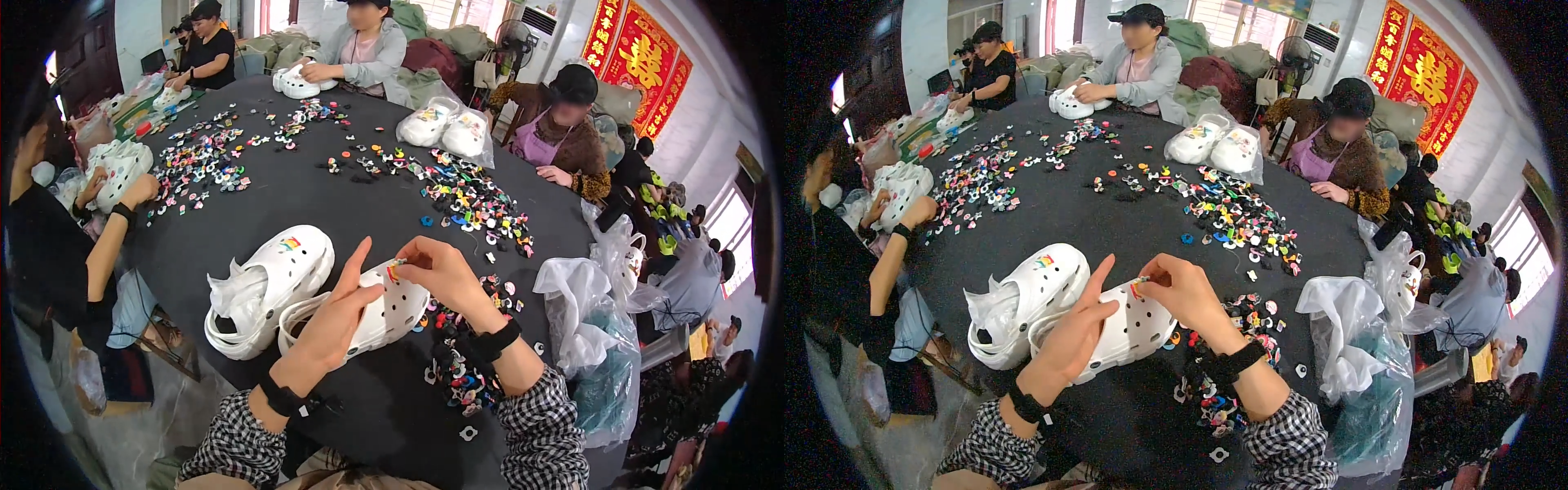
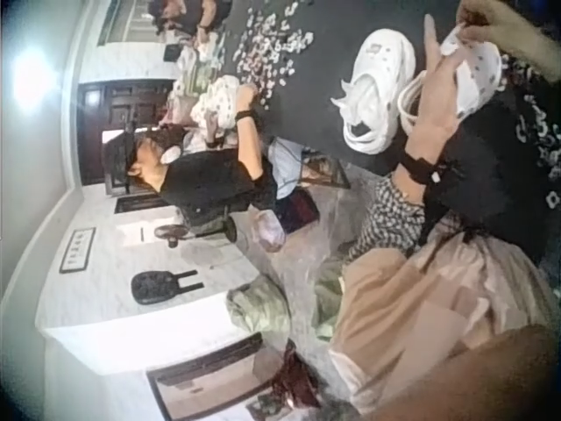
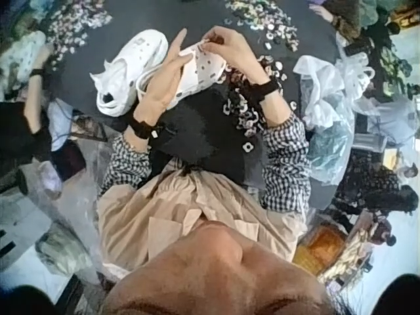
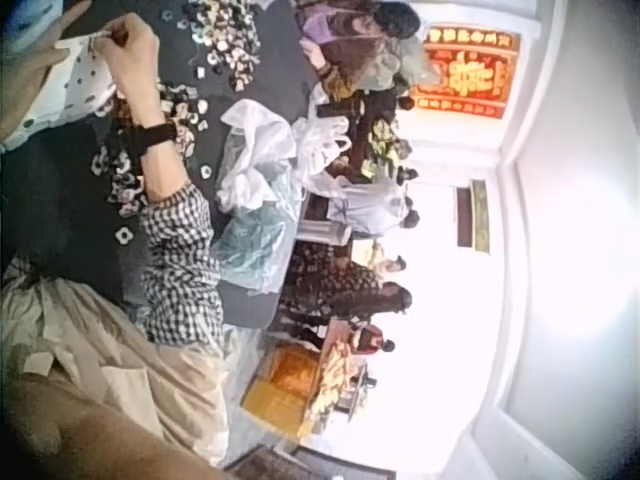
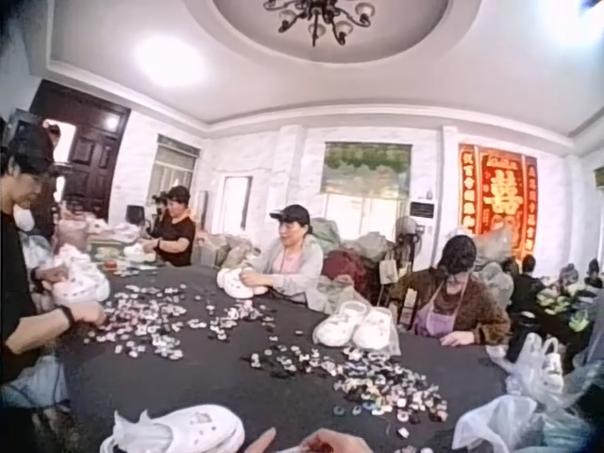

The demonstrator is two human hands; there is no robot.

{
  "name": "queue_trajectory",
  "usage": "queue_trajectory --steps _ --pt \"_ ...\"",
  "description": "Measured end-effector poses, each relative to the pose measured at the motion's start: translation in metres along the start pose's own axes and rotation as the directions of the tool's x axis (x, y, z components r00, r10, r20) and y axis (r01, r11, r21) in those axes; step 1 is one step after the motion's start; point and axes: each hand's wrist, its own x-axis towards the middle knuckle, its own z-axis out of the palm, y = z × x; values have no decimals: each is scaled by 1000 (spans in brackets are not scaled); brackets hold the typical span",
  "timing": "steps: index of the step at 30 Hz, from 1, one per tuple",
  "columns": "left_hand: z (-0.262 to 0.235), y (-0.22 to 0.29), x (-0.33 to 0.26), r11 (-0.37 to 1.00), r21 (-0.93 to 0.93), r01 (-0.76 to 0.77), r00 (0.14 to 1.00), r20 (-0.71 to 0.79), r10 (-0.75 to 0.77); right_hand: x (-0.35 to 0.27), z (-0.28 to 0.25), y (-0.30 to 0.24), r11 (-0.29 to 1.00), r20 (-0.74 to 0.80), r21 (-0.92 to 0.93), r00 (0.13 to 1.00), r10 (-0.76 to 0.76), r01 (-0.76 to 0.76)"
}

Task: Decorating plastic clog shoes with decorative charms.

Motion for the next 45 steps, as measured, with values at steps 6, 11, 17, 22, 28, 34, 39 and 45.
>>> queue_trajectory --steps 6,11,17,22,28,34,39,45 --pt "-17 -7 14 990 -141 5 999 39 0 -4 -3 24 1000 69 11 997 25 -26" --pt "-15 -1 11 981 -189 38 998 56 -28 -1 1 10 993 15 -116 1000 -19 20" --pt "-13 3 8 978 -199 65 996 67 -52 3 -4 19 943 18 -299 989 -145 144" --pt "-13 0 9 975 -214 59 997 66 -46 3 2 22 977 -28 -209 998 -48 41" --pt "-15 -4 10 986 -164 9 999 49 -1 1 4 14 963 -22 -267 999 -31 24" --pt "-12 0 8 974 -214 70 995 82 -54 7 -3 19 986 111 -141 991 -75 90" --pt "-10 3 5 984 -172 47 998 55 -38 16 -8 15 978 214 -165 973 -91 128" --pt "-13 0 7 967 -239 84 993 97 -62 25 -16 36 921 119 -377 991 -61 102"
